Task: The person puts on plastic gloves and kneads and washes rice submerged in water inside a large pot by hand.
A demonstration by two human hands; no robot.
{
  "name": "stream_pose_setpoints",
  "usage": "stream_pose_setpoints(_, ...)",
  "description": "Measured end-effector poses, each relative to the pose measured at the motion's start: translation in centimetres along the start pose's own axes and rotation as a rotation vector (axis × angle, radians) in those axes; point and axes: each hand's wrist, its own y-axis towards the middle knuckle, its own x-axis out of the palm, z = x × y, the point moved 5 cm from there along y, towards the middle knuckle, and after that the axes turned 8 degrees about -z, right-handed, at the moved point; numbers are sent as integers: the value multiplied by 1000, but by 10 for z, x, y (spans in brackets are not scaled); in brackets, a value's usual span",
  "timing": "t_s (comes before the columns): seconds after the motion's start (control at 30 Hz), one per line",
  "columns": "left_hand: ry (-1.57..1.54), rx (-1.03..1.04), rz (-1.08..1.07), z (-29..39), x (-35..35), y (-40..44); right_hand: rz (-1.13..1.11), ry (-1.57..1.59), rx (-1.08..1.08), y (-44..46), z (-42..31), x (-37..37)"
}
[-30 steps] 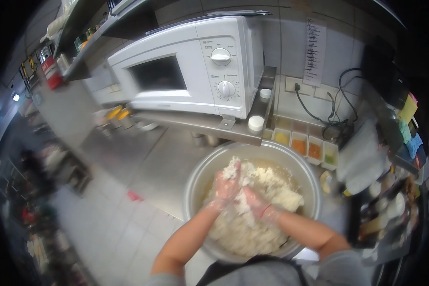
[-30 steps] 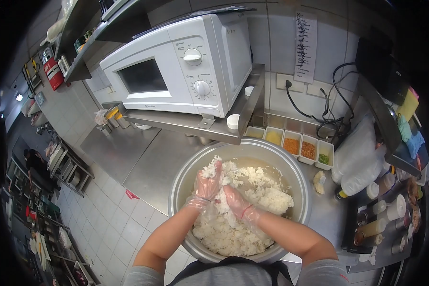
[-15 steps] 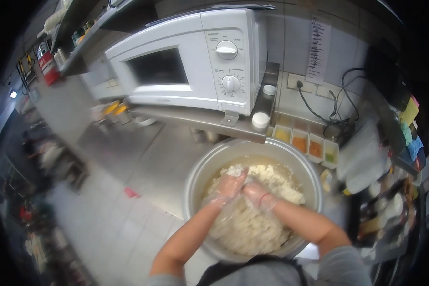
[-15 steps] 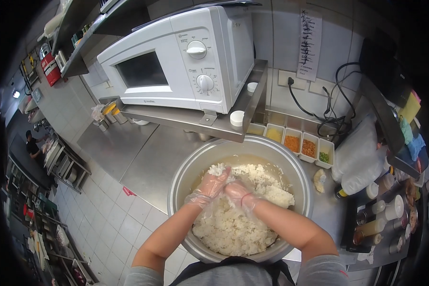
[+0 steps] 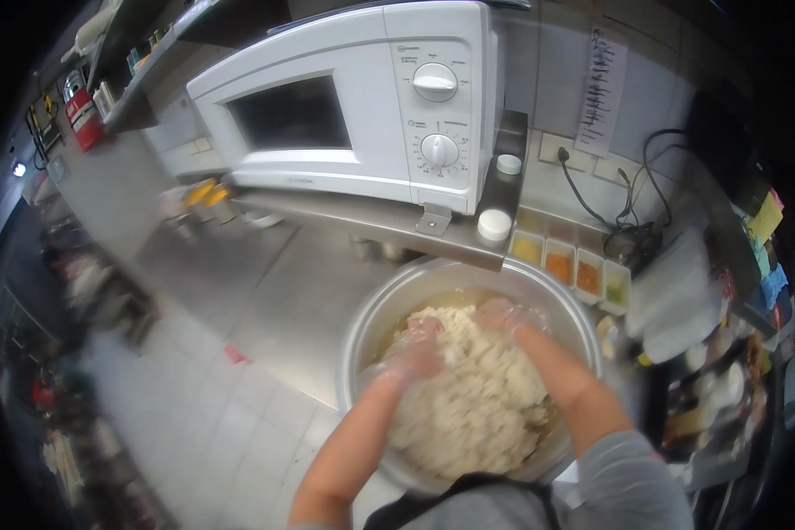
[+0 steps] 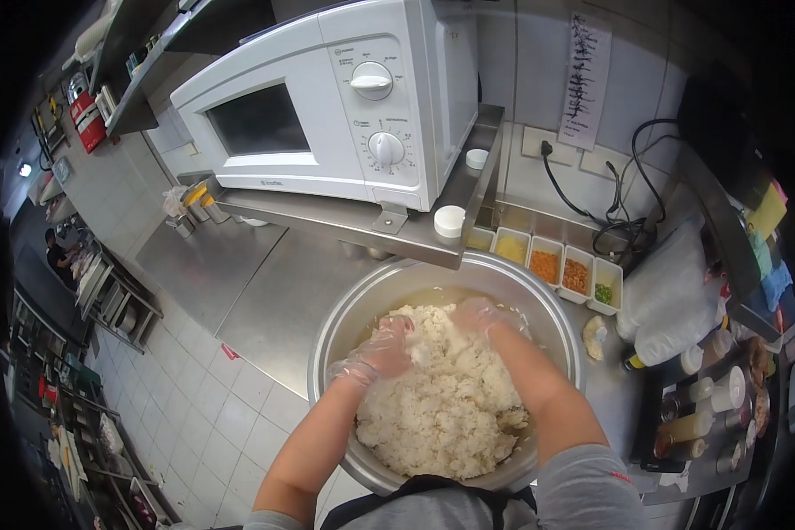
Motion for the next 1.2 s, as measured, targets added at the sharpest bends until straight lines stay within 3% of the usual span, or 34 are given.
stream_pose_setpoints(0.03,7,-2,-15,8,-8,-10,-32,-176,-96,9,0,21)
stream_pose_setpoints(0.1,23,-3,-50,30,-30,-30,-147,-31,-77,-7,-20,46)
stream_pose_setpoints(0.13,-1,12,5,30,-36,-27,-203,42,-65,-17,-32,50)
stream_pose_setpoints(0.23,-75,64,173,28,-45,-22,-464,-205,-210,-35,-51,47)
stream_pose_setpoints(0.33,-121,117,293,27,-48,-16,-395,233,-87,-9,-19,80)
stream_pose_setpoints(0.43,-111,123,310,29,-53,-21,-413,622,-14,-79,-69,61)
stream_pose_setpoints(0.63,-97,158,349,26,-53,-21,-490,219,40,-110,-108,54)
stream_pose_setpoints(0.73,-103,165,350,31,-55,-24,-352,315,-169,-144,-119,51)
stream_pose_setpoints(0.8,-95,183,366,30,-55,-25,-496,427,-252,-158,-113,64)
stream_pose_setpoints(0.87,-89,200,378,28,-55,-28,-425,393,-381,-170,-118,69)
stream_pose_setpoints(0.93,-88,206,390,24,-55,-30,-139,204,-546,-202,-148,52)
stream_pose_setpoints(1.13,-162,240,403,25,-61,-37,46,-435,-609,-236,-193,60)
stream_pose_setpoints(1.2,-190,249,391,30,-61,-41,-77,-264,-464,-215,-187,61)
